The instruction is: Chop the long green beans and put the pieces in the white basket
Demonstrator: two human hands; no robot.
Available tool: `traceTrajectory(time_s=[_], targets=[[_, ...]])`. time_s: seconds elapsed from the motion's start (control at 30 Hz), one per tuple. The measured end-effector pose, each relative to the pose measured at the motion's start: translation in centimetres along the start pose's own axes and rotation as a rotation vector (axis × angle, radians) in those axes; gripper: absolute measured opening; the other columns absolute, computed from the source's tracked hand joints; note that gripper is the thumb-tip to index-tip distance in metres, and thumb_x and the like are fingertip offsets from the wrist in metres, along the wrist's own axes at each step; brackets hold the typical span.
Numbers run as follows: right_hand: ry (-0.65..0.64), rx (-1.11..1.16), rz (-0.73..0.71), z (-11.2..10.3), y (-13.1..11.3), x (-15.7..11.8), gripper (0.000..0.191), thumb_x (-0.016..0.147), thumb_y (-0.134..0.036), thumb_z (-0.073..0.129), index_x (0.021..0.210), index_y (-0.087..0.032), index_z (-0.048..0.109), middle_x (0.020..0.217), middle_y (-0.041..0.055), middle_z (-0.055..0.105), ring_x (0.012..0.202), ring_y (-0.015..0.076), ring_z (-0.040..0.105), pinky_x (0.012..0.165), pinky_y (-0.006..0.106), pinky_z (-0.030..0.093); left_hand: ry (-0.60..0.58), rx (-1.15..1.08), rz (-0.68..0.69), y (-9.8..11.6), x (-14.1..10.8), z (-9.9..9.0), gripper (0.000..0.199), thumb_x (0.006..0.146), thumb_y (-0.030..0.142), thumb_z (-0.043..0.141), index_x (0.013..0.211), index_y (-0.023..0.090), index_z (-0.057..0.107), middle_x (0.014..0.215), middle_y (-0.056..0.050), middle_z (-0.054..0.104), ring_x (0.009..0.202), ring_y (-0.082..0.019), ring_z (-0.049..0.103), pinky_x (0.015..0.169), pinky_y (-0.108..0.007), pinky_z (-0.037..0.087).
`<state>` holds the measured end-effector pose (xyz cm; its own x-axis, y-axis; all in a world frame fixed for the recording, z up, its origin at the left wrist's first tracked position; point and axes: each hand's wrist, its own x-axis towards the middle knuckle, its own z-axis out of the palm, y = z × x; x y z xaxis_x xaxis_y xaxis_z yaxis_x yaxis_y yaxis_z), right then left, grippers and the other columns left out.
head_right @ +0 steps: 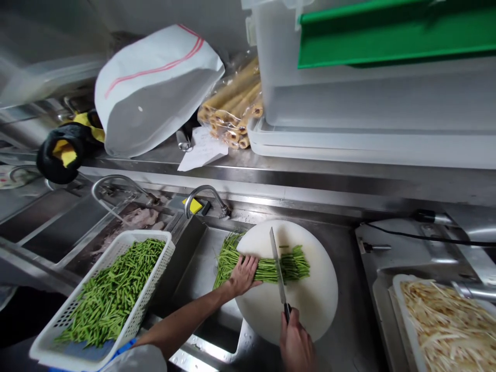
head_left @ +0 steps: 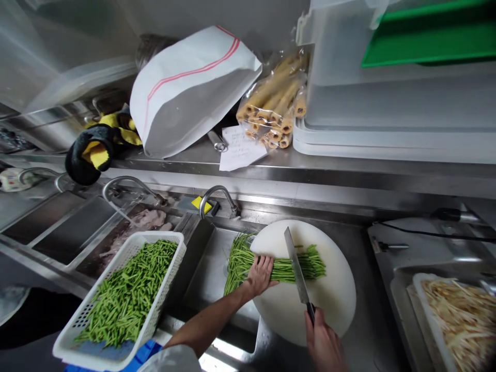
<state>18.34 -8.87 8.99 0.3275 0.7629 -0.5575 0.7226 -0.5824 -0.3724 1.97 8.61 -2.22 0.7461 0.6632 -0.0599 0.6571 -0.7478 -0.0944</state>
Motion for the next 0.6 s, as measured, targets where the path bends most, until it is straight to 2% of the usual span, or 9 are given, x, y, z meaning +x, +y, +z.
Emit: traceTrajectory(time_s=[0.23,0.4,0.5,0.6], targets=[[-0.081,-0.003,0.058,0.9,-1.4,0.3,0.031,0.102,-0.033,0.021,0.1,-0.022,0.05,0.094,0.0121,0.077,0.093,0.0267,0.074,0.07,0.031,0.048,0.009,0.006,0.014,-0.1,0.1,0.0,0.068,0.096,0.055,0.039,0.145,0.008,0.044,0.141,-0.02,0.052,0.13,-0.033,0.044,0.109,-0.053,0.031],[-0.034,-0.088,0.034,1.5,-2.6,2.7,0.034,0.102,-0.03,0.023,0.106,-0.016,0.054,0.099,0.0169,0.076,0.095,0.0278,0.073,0.074,0.032,0.049,-0.014,-0.008,0.04,-0.4,0.1,0.0,0.072,0.095,0.06,0.039,0.144,0.008,0.045,0.136,-0.02,0.055,0.125,-0.033,0.047,0.108,-0.053,0.032],[0.013,-0.042,0.004,1.9,-1.6,4.7,0.035,0.101,-0.032,0.026,0.104,-0.016,0.057,0.098,0.0163,0.076,0.093,0.0263,0.074,0.072,0.03,0.049,-0.005,0.008,0.056,-0.5,0.1,0.3,0.067,0.096,0.057,0.038,0.141,0.009,0.048,0.133,-0.018,0.057,0.122,-0.031,0.05,0.107,-0.051,0.033],[0.046,0.06,-0.03,1.8,1.0,6.1,0.035,0.099,-0.036,0.03,0.105,-0.018,0.059,0.099,0.0137,0.077,0.097,0.0251,0.073,0.076,0.028,0.05,0.009,0.014,0.024,0.3,0.6,0.9,0.067,0.095,0.059,0.042,0.137,0.008,0.053,0.127,-0.019,0.061,0.116,-0.03,0.053,0.104,-0.052,0.036]])
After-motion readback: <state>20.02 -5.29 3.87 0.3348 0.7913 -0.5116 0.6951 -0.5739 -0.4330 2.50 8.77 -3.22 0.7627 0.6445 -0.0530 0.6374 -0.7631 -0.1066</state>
